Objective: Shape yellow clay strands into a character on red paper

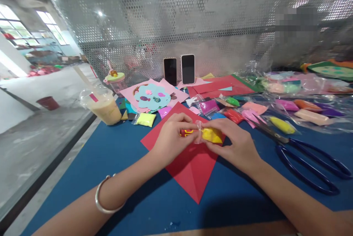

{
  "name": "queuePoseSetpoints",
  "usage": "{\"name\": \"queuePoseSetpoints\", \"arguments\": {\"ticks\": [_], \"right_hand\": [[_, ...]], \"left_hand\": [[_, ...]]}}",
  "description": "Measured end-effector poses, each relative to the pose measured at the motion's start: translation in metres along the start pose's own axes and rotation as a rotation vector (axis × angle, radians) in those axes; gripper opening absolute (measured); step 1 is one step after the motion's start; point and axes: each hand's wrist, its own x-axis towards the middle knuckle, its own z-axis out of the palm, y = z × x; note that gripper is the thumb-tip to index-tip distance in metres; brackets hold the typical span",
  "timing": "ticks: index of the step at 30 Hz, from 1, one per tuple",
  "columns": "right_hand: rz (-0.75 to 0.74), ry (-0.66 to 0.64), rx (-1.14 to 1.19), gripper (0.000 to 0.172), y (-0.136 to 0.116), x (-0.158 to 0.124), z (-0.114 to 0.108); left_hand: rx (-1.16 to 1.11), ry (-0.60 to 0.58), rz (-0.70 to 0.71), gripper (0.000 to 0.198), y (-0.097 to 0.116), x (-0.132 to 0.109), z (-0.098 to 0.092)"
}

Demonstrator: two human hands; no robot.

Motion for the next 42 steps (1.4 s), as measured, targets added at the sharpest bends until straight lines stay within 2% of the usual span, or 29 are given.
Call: {"name": "queuePoseSetpoints", "arguments": {"ticks": [3, 5, 8, 11, 15, 19, 24, 31, 33, 38, 40, 42], "right_hand": [[0.002, -0.017, 0.014, 0.028, -0.001, 0.000, 0.000], [-0.022, -0.016, 0.001, 0.028, -0.001, 0.001, 0.000], [-0.094, -0.009, -0.044, 0.029, 0.001, 0.000, 0.003], [-0.129, -0.010, -0.072, 0.030, 0.002, 0.000, 0.004], [-0.093, 0.026, -0.080, 0.030, 0.000, 0.000, 0.003], [-0.023, 0.069, -0.084, 0.028, -0.004, 0.000, 0.001], [-0.078, 0.040, -0.085, 0.029, -0.003, 0.000, 0.000], [-0.057, 0.031, -0.047, 0.027, -0.005, 0.001, -0.002], [-0.011, 0.031, -0.033, 0.028, -0.004, 0.001, -0.004], [0.159, 0.081, -0.153, 0.026, 0.010, -0.002, -0.017], [0.218, 0.036, -0.217, 0.025, 0.021, -0.008, -0.026], [0.280, -0.066, -0.249, 0.024, 0.033, -0.018, -0.035]], "left_hand": [[-0.148, -0.131, -0.092, 0.011, -0.001, 0.004, -0.003], [-0.229, -0.160, -0.151, 0.009, -0.001, 0.003, -0.004], [-0.277, -0.107, -0.209, 0.009, -0.002, 0.001, 0.000], [-0.248, -0.060, -0.207, 0.005, -0.002, -0.001, 0.004], [-0.215, -0.052, -0.163, 0.009, -0.001, -0.001, 0.003], [-0.177, -0.044, -0.128, 0.003, -0.001, -0.001, 0.000], [-0.154, -0.053, -0.095, 0.014, -0.004, -0.003, 0.003], [-0.228, -0.058, -0.126, 0.003, -0.001, -0.001, 0.004], [-0.286, -0.013, -0.156, 0.004, 0.000, 0.002, -0.001], [-0.311, 0.308, -0.190, 0.009, 0.006, 0.008, -0.024], [-0.288, 0.320, -0.160, 0.007, 0.013, 0.005, -0.030], [-0.281, 0.262, -0.119, 0.006, 0.020, -0.002, -0.029]]}}
